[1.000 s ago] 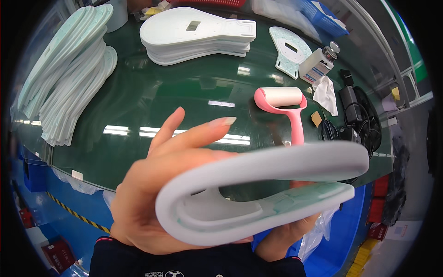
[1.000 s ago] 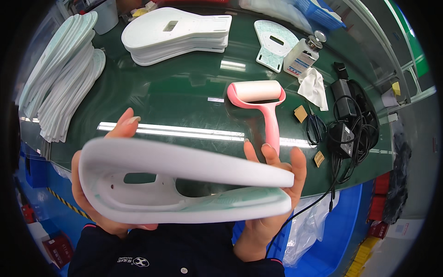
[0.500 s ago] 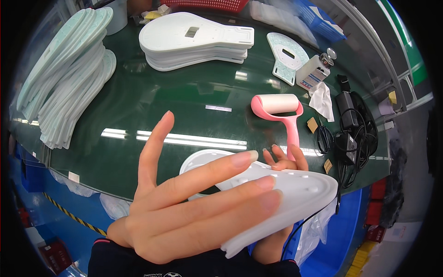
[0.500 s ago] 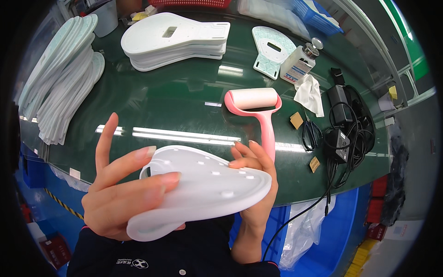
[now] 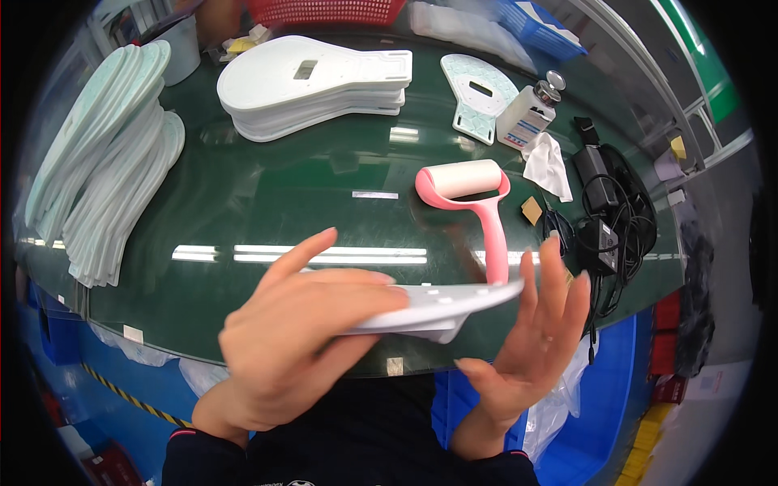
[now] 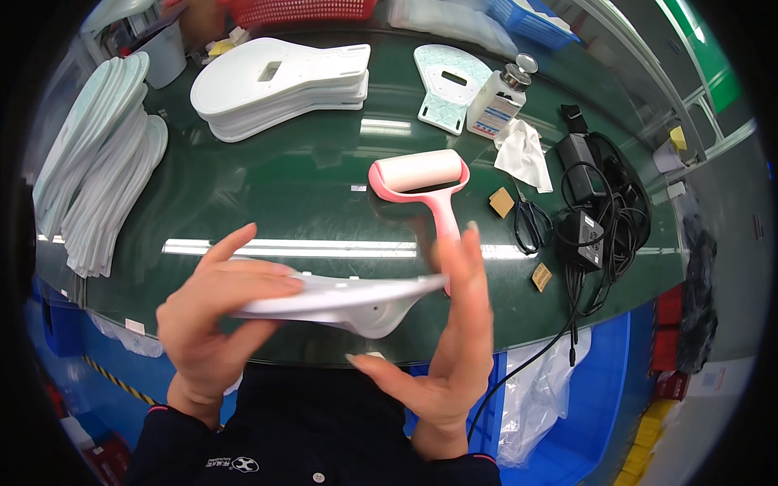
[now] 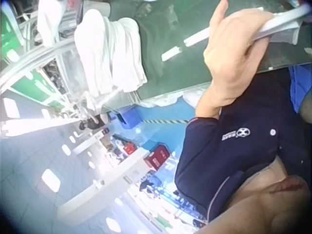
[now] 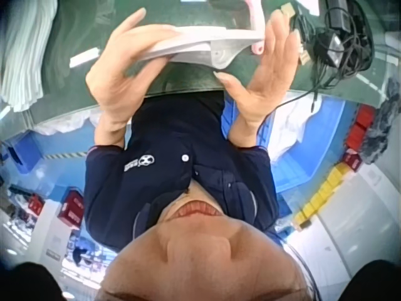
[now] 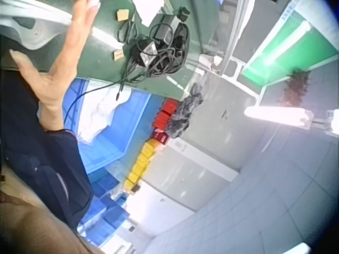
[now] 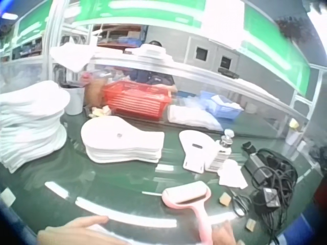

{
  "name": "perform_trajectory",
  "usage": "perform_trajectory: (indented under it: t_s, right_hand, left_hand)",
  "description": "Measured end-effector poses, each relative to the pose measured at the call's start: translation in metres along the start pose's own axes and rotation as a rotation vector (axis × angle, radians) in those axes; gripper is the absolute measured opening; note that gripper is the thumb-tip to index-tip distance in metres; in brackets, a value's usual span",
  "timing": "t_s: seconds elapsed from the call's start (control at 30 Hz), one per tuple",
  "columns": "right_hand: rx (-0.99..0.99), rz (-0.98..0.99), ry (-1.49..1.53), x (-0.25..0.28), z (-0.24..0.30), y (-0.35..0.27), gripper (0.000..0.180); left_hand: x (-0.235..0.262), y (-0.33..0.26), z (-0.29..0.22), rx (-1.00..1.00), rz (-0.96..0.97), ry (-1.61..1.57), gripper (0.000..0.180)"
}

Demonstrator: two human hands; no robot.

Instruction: The person peels protective film from plastic industrial components by hand, then inspects them.

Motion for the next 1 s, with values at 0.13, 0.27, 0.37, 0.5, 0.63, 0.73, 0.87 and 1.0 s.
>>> perform_trajectory:
  t_s: [0.13,0.27,0.37,0.5,0.63,0.73,0.87,1.0]
  right_hand:
    - [-0.404,-0.282,0.488,0.000,-0.042,-0.027,0.099]
    - [-0.582,-0.341,0.572,0.004,-0.039,-0.038,0.085]
    - [-0.575,-0.450,0.525,0.013,-0.040,-0.032,0.079]
    - [-0.750,-0.677,0.628,0.029,-0.041,-0.034,0.063]
    - [-0.455,-0.519,0.273,0.033,-0.023,-0.017,0.061]
    - [-0.651,-0.589,0.580,0.023,-0.038,-0.032,0.060]
    - [-0.465,-0.573,0.595,0.020,-0.039,-0.033,0.062]
    - [-0.559,-0.623,0.665,0.019,-0.050,-0.047,0.064]
  left_hand:
    - [0.013,-0.016,0.019,0.187,-0.275,-0.423,0.025]
    - [0.011,-0.034,0.028,0.271,-0.355,-0.694,0.029]
    - [0.007,-0.035,0.025,0.251,-0.275,-0.647,0.028]
    - [0.004,-0.029,0.011,0.165,-0.198,-0.525,0.025]
    - [0.004,-0.031,0.008,0.154,-0.234,-0.487,0.023]
    - [0.004,-0.036,0.014,0.188,-0.228,-0.455,0.024]
    - [0.006,-0.040,0.018,0.218,-0.268,-0.443,0.023]
    - [0.005,-0.038,0.011,0.147,-0.299,-0.430,0.025]
Point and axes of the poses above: each hand's wrist, its own y-axis towards the middle knuckle, its own x-axis out of the back of the hand, z = x × y, the point moved 8 cm from there along y, towards the middle knuckle, and after that the axes turned 3 degrees about y, right-handed, at the moved point
